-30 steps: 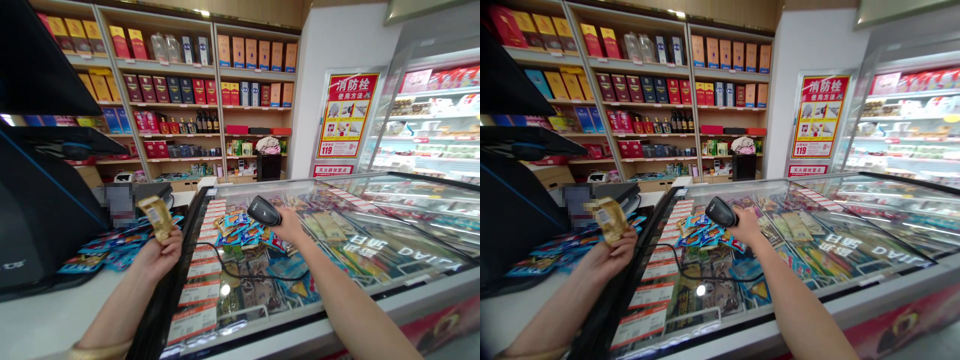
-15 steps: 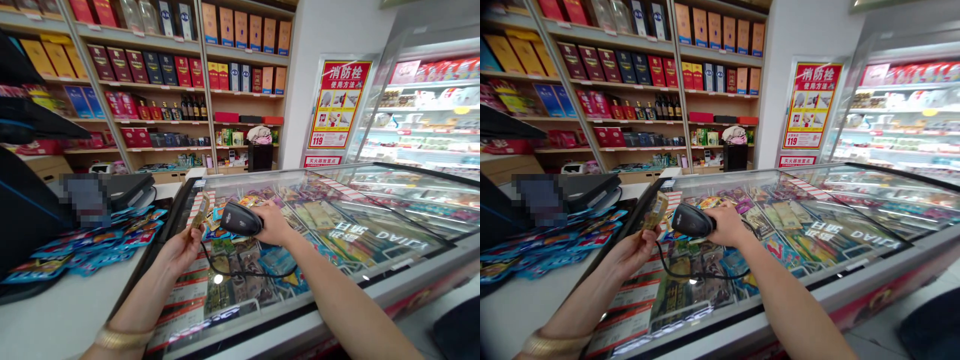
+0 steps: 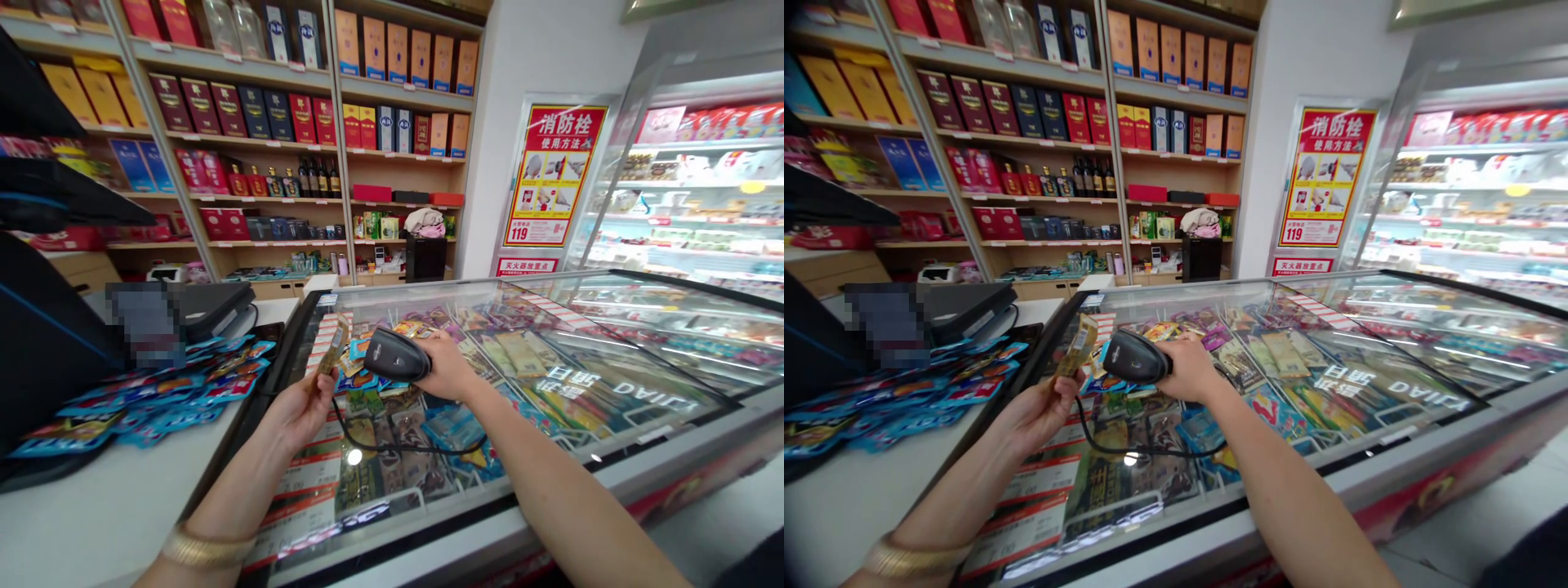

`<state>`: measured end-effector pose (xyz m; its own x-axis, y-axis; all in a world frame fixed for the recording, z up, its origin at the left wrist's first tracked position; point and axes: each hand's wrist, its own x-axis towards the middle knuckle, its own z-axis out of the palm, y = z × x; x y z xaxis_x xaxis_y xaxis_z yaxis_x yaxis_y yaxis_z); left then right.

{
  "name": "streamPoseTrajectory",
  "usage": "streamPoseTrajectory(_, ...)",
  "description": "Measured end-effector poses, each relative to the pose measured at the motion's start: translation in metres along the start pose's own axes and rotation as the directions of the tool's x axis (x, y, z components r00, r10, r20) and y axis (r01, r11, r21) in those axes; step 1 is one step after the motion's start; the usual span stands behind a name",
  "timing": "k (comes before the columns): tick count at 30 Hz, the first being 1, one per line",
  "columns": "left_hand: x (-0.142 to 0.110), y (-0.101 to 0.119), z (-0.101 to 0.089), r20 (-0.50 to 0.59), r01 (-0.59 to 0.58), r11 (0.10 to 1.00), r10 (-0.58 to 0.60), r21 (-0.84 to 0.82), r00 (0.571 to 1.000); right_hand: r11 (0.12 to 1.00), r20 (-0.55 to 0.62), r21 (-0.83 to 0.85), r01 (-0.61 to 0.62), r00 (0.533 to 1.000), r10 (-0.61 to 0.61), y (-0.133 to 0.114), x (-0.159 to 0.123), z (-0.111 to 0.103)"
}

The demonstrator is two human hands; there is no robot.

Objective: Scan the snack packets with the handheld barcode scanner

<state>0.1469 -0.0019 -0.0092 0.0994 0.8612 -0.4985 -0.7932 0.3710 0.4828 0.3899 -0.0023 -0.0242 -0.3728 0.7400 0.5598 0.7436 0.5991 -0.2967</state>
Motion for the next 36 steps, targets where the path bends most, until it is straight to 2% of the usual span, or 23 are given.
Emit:
streamPoseTrajectory(7, -0.002, -0.003, 0.003, -0.015, -0.064, 0.995, 0.066, 0.083, 0.998, 1.0, -0.019, -0.012, -0.003, 1.0, 0.003, 0.002, 0.0, 0.0)
streamPoseTrajectory(9, -0.002, -0.004, 0.003, -0.009, -0.162, 0.973, 0.166, 0.163, 0.986, 0.998, -0.067, -0.04, -0.044, 0.997, 0.041, 0.008, 0.001, -0.003)
streamPoseTrajectory(12, 0.003, -0.008, 0.006, 0.05, -0.362, 0.876, 0.366, 0.318, 0.929, 0.978, -0.199, -0.105, -0.178, 0.968, 0.155, 0.022, 0.0, -0.009)
streamPoseTrajectory(14, 0.011, -0.012, 0.012, 0.124, -0.459, 0.786, 0.451, 0.415, 0.884, 0.946, -0.294, -0.152, -0.286, 0.927, 0.233, 0.033, -0.001, -0.014)
streamPoseTrajectory(16, 0.022, -0.018, 0.022, 0.202, -0.511, 0.684, 0.483, 0.521, 0.852, 0.911, -0.374, -0.184, -0.369, 0.883, 0.282, 0.042, -0.003, -0.018)
streamPoseTrajectory(18, 0.035, -0.024, 0.033, 0.294, -0.545, 0.495, 0.497, 0.677, 0.817, 0.879, -0.426, -0.201, -0.433, 0.846, 0.319, 0.051, -0.006, -0.019)
streamPoseTrajectory(19, 0.041, -0.028, 0.039, 0.347, -0.552, 0.36, 0.496, 0.752, 0.796, 0.867, -0.44, -0.202, -0.455, 0.833, 0.335, 0.054, -0.007, -0.019)
streamPoseTrajectory(20, 0.046, -0.031, 0.044, 0.4, -0.556, 0.222, 0.492, 0.801, 0.773, 0.858, -0.447, -0.203, -0.472, 0.824, 0.348, 0.057, -0.008, -0.019)
streamPoseTrajectory(22, 0.052, -0.037, 0.051, 0.471, -0.557, 0.036, 0.491, 0.83, 0.733, 0.844, -0.453, -0.204, -0.496, 0.812, 0.368, 0.062, -0.01, -0.017)
streamPoseTrajectory(26, 0.055, -0.048, 0.05, 0.556, -0.577, -0.14, 0.518, 0.805, 0.65, 0.836, -0.42, -0.235, -0.495, 0.828, 0.372, 0.066, -0.011, -0.014)
streamPoseTrajectory(28, 0.054, -0.049, 0.045, 0.609, -0.54, -0.3, 0.526, 0.786, 0.594, 0.834, -0.411, -0.255, -0.49, 0.835, 0.365, 0.065, -0.011, -0.014)
streamPoseTrajectory(31, 0.051, -0.038, 0.034, 0.653, -0.407, -0.512, 0.558, 0.757, 0.513, 0.829, -0.403, -0.268, -0.49, 0.839, 0.366, 0.063, -0.011, -0.013)
streamPoseTrajectory(34, 0.045, -0.01, 0.018, 0.626, -0.246, -0.583, 0.65, 0.774, 0.431, 0.823, -0.389, -0.276, -0.497, 0.84, 0.377, 0.061, -0.01, -0.013)
streamPoseTrajectory(36, 0.041, 0.014, 0.003, 0.579, -0.11, -0.588, 0.718, 0.802, 0.385, 0.822, -0.377, -0.291, -0.49, 0.848, 0.372, 0.059, -0.01, -0.012)
